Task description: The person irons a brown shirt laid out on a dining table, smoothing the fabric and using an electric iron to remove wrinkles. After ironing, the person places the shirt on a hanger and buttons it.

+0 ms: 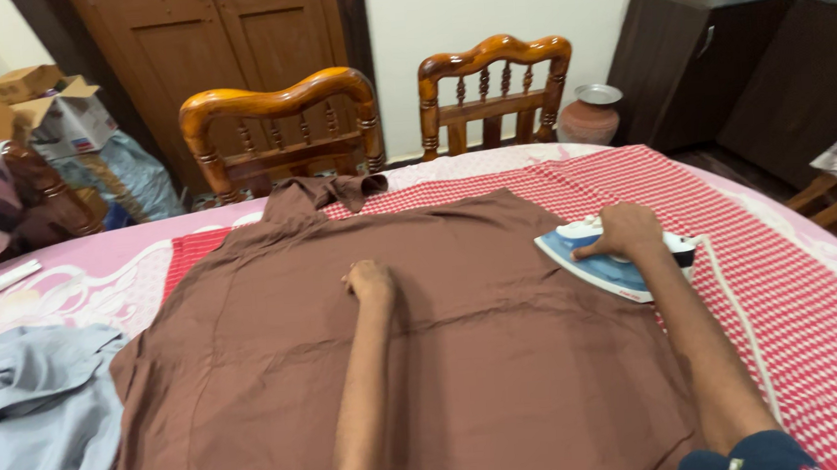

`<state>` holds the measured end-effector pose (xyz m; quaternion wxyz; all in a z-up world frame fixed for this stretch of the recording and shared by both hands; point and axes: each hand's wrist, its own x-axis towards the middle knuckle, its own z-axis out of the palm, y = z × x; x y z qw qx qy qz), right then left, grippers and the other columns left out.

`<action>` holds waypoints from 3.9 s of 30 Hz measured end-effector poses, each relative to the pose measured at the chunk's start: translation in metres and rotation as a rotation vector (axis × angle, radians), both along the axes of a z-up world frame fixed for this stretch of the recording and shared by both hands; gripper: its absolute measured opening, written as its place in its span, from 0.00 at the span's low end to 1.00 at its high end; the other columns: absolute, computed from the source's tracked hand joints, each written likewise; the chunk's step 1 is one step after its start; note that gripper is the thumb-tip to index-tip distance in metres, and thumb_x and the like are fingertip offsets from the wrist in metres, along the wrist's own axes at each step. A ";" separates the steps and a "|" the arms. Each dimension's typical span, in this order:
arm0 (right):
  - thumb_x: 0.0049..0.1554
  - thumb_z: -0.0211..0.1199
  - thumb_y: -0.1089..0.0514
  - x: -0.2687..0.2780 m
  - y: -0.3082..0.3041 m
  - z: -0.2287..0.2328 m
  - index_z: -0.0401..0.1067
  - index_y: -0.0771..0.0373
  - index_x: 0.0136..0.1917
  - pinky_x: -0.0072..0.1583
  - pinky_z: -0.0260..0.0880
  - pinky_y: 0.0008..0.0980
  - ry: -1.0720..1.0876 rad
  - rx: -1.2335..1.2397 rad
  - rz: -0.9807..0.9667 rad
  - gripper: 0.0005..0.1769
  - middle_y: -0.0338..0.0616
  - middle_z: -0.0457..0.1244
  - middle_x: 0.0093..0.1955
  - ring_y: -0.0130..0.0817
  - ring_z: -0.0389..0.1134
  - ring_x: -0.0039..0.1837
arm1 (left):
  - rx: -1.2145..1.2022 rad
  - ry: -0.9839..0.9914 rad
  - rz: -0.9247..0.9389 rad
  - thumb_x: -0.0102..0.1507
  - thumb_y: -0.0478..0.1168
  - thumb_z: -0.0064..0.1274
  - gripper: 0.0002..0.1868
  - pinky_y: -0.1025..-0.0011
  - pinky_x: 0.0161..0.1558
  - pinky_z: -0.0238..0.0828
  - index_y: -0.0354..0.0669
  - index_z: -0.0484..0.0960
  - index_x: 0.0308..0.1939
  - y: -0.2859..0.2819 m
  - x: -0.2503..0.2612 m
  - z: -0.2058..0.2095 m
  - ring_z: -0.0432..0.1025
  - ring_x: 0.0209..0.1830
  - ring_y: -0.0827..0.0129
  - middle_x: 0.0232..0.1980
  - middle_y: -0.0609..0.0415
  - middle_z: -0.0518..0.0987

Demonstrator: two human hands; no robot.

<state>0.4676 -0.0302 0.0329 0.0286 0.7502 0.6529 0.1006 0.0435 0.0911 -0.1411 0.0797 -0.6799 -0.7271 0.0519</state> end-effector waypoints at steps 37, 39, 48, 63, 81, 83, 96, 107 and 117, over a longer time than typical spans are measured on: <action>0.29 0.73 0.15 -0.008 0.016 -0.003 0.80 0.62 0.50 0.52 0.76 0.43 0.023 0.002 -0.071 0.54 0.49 0.73 0.46 0.45 0.76 0.51 | -0.099 -0.032 -0.382 0.43 0.39 0.78 0.36 0.63 0.55 0.77 0.51 0.83 0.55 -0.029 -0.010 0.063 0.76 0.60 0.58 0.61 0.53 0.79; 0.29 0.73 0.15 -0.009 0.025 -0.005 0.80 0.62 0.50 0.51 0.77 0.43 0.041 -0.007 -0.082 0.53 0.49 0.72 0.46 0.46 0.76 0.51 | -0.132 -0.094 -0.372 0.42 0.38 0.78 0.37 0.63 0.56 0.76 0.54 0.83 0.56 -0.033 -0.016 0.072 0.75 0.60 0.58 0.61 0.55 0.79; 0.30 0.73 0.14 -0.029 0.083 -0.009 0.81 0.65 0.48 0.52 0.77 0.43 -0.012 -0.011 -0.006 0.55 0.50 0.73 0.46 0.46 0.76 0.50 | -0.329 -0.374 -0.278 0.45 0.68 0.71 0.34 0.62 0.58 0.74 0.52 0.90 0.46 -0.049 -0.010 0.117 0.80 0.55 0.60 0.52 0.53 0.88; 0.27 0.75 0.15 -0.145 0.192 -0.027 0.80 0.62 0.46 0.49 0.76 0.37 0.021 0.059 0.199 0.53 0.46 0.72 0.44 0.41 0.76 0.48 | -0.295 -0.125 -0.100 0.40 0.55 0.80 0.39 0.61 0.53 0.81 0.46 0.86 0.52 -0.045 0.039 0.102 0.80 0.55 0.60 0.55 0.53 0.84; 0.30 0.76 0.17 -0.020 0.056 -0.022 0.80 0.65 0.49 0.52 0.75 0.44 0.041 0.038 -0.063 0.53 0.52 0.72 0.48 0.47 0.75 0.52 | -0.185 -0.406 -0.187 0.52 0.66 0.67 0.61 0.50 0.74 0.55 0.48 0.53 0.80 -0.063 0.001 0.051 0.43 0.83 0.46 0.84 0.46 0.46; 0.30 0.75 0.17 -0.015 0.030 -0.014 0.79 0.67 0.48 0.52 0.75 0.45 0.040 0.017 -0.001 0.53 0.53 0.72 0.46 0.48 0.75 0.51 | -0.177 -0.397 -0.208 0.52 0.66 0.67 0.61 0.51 0.74 0.55 0.47 0.52 0.79 -0.063 -0.001 0.053 0.43 0.83 0.45 0.84 0.45 0.46; 0.27 0.76 0.18 -0.032 0.071 -0.015 0.80 0.63 0.48 0.50 0.76 0.44 0.042 0.061 -0.136 0.52 0.49 0.72 0.45 0.46 0.76 0.49 | -0.199 -0.298 -0.261 0.48 0.69 0.69 0.61 0.57 0.72 0.61 0.41 0.62 0.75 -0.065 0.000 0.079 0.57 0.77 0.46 0.80 0.41 0.58; 0.25 0.76 0.16 -0.101 0.168 -0.018 0.80 0.66 0.47 0.53 0.76 0.42 0.003 0.048 0.185 0.55 0.53 0.72 0.46 0.47 0.75 0.50 | -0.338 -0.127 -0.261 0.55 0.69 0.64 0.66 0.55 0.77 0.47 0.32 0.48 0.79 -0.048 0.017 0.073 0.47 0.81 0.39 0.82 0.32 0.46; 0.27 0.74 0.16 -0.134 0.197 -0.026 0.81 0.65 0.45 0.54 0.76 0.42 0.008 0.040 0.291 0.53 0.52 0.73 0.46 0.46 0.75 0.51 | -0.307 -0.243 -0.241 0.52 0.70 0.63 0.68 0.57 0.77 0.50 0.39 0.46 0.82 -0.057 0.006 0.069 0.47 0.82 0.40 0.84 0.37 0.44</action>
